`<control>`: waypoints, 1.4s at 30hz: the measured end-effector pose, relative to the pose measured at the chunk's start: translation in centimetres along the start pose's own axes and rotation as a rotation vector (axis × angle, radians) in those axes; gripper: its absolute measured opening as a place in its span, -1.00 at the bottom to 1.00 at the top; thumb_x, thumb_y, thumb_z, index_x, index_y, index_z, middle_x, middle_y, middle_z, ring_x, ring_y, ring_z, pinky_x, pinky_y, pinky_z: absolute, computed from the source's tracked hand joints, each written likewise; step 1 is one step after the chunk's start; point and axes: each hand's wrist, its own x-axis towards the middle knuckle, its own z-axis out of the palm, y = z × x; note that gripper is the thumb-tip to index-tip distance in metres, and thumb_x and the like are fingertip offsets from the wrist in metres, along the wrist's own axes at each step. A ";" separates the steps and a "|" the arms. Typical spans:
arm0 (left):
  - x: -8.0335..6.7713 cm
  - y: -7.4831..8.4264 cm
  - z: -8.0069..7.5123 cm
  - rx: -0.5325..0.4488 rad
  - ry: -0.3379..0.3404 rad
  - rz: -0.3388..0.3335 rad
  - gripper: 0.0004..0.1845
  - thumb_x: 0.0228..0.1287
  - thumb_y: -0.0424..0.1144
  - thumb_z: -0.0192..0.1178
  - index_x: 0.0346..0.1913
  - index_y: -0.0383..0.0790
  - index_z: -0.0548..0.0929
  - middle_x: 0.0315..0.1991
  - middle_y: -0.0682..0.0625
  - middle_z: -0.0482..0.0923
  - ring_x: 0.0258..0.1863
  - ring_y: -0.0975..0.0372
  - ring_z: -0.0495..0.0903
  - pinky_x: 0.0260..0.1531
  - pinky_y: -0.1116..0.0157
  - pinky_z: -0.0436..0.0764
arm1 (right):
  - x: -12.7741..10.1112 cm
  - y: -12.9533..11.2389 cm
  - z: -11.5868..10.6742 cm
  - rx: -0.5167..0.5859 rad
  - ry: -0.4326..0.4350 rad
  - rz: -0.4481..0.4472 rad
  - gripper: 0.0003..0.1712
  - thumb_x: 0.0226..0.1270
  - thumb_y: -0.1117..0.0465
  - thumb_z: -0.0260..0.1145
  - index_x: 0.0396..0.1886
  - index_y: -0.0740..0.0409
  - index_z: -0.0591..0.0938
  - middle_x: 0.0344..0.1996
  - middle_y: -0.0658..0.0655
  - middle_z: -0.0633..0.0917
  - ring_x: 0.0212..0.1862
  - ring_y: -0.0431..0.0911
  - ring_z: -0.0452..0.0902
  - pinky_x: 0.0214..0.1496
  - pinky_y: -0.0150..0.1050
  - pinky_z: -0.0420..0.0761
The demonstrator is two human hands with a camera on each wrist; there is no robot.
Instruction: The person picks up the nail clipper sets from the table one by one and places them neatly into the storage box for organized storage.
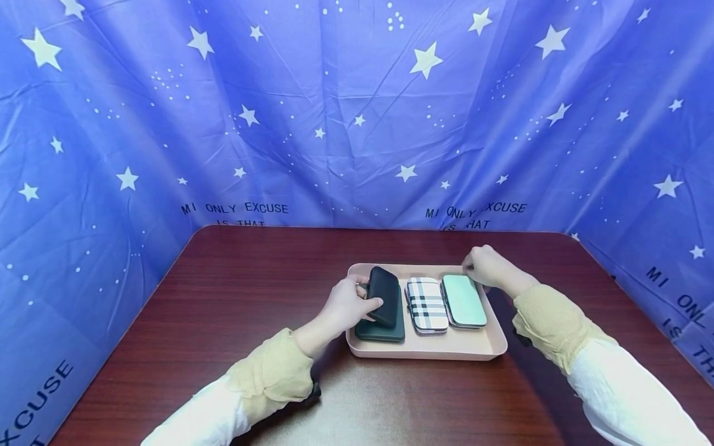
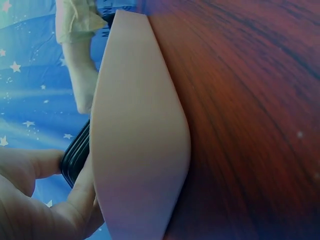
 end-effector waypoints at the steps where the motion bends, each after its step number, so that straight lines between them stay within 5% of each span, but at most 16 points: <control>1: 0.0 0.0 0.1 0.024 0.005 0.004 -0.44 0.10 -0.38 0.33 0.16 -0.47 0.40 -0.41 -0.08 0.43 -0.50 0.21 0.61 -0.52 0.30 0.68 | 0.0 0.0 0.0 0.000 0.000 0.001 -0.77 0.17 0.50 0.15 -0.53 0.26 0.69 -0.63 0.15 0.68 -0.85 -0.20 0.44 -0.78 -0.40 0.46; 7: 0.0 0.1 0.3 0.151 0.021 0.047 -0.43 0.10 -0.34 0.34 0.16 -0.46 0.41 -0.47 -0.04 0.45 -0.52 0.25 0.60 -0.53 0.36 0.65 | 0.1 0.0 0.0 0.007 -0.006 0.007 -0.79 0.18 0.49 0.15 -0.48 0.30 0.70 -0.57 0.20 0.70 -0.85 -0.23 0.43 -0.78 -0.40 0.47; 13: -0.2 0.0 0.5 0.176 -0.015 0.060 -0.46 0.17 -0.36 0.29 0.16 -0.48 0.35 -0.44 -0.13 0.52 -0.63 0.13 0.68 -0.63 0.33 0.65 | 0.1 0.0 -0.1 -0.005 -0.006 -0.009 -0.78 0.17 0.49 0.16 -0.53 0.27 0.69 -0.65 0.12 0.67 -0.85 -0.24 0.42 -0.78 -0.40 0.46; 19: -0.2 0.1 0.3 0.292 -0.035 0.049 -0.45 0.17 -0.28 0.31 0.13 -0.48 0.36 -0.36 -0.17 0.62 -0.73 0.20 0.64 -0.44 0.34 0.67 | 0.0 0.1 0.1 0.000 -0.012 0.008 -0.78 0.19 0.49 0.16 -0.53 0.26 0.69 -0.67 0.09 0.66 -0.84 -0.22 0.43 -0.78 -0.40 0.46; 22: -0.3 0.2 0.2 0.341 -0.040 0.039 -0.46 0.15 -0.26 0.33 0.09 -0.51 0.39 -0.39 -0.22 0.63 -0.77 0.22 0.62 -0.60 0.38 0.63 | -0.1 0.1 0.2 -0.004 -0.016 0.011 -0.78 0.20 0.48 0.17 -0.53 0.26 0.69 -0.66 0.10 0.66 -0.84 -0.22 0.43 -0.78 -0.40 0.45; 27: -0.3 0.7 0.2 0.506 -0.035 0.052 -0.60 0.13 -0.19 0.36 -0.13 -0.45 0.53 -0.59 -0.14 0.60 -0.85 0.29 0.55 -0.76 0.45 0.53 | -0.1 0.1 0.2 -0.005 -0.019 0.013 -0.80 0.19 0.49 0.17 -0.49 0.28 0.69 -0.61 0.14 0.68 -0.84 -0.22 0.43 -0.78 -0.40 0.46; 37: -0.2 1.9 0.2 0.722 -0.048 0.055 -0.67 0.16 -0.11 0.33 -0.32 -0.36 0.57 -0.92 0.07 0.43 -0.92 0.36 0.46 -0.36 0.40 0.63 | -0.1 -0.1 0.0 -0.008 0.005 -0.024 -0.74 0.17 0.51 0.15 -0.60 0.22 0.66 -0.72 0.06 0.63 -0.86 -0.22 0.42 -0.78 -0.42 0.44; 42: -0.1 2.2 0.2 0.750 -0.069 0.031 -0.65 0.16 -0.11 0.33 -0.31 -0.39 0.57 -0.93 0.05 0.44 -0.93 0.33 0.47 -0.45 0.42 0.63 | 0.0 -0.2 -0.1 -0.009 0.009 -0.021 -0.77 0.16 0.51 0.16 -0.55 0.25 0.68 -0.65 0.12 0.67 -0.86 -0.22 0.42 -0.78 -0.42 0.45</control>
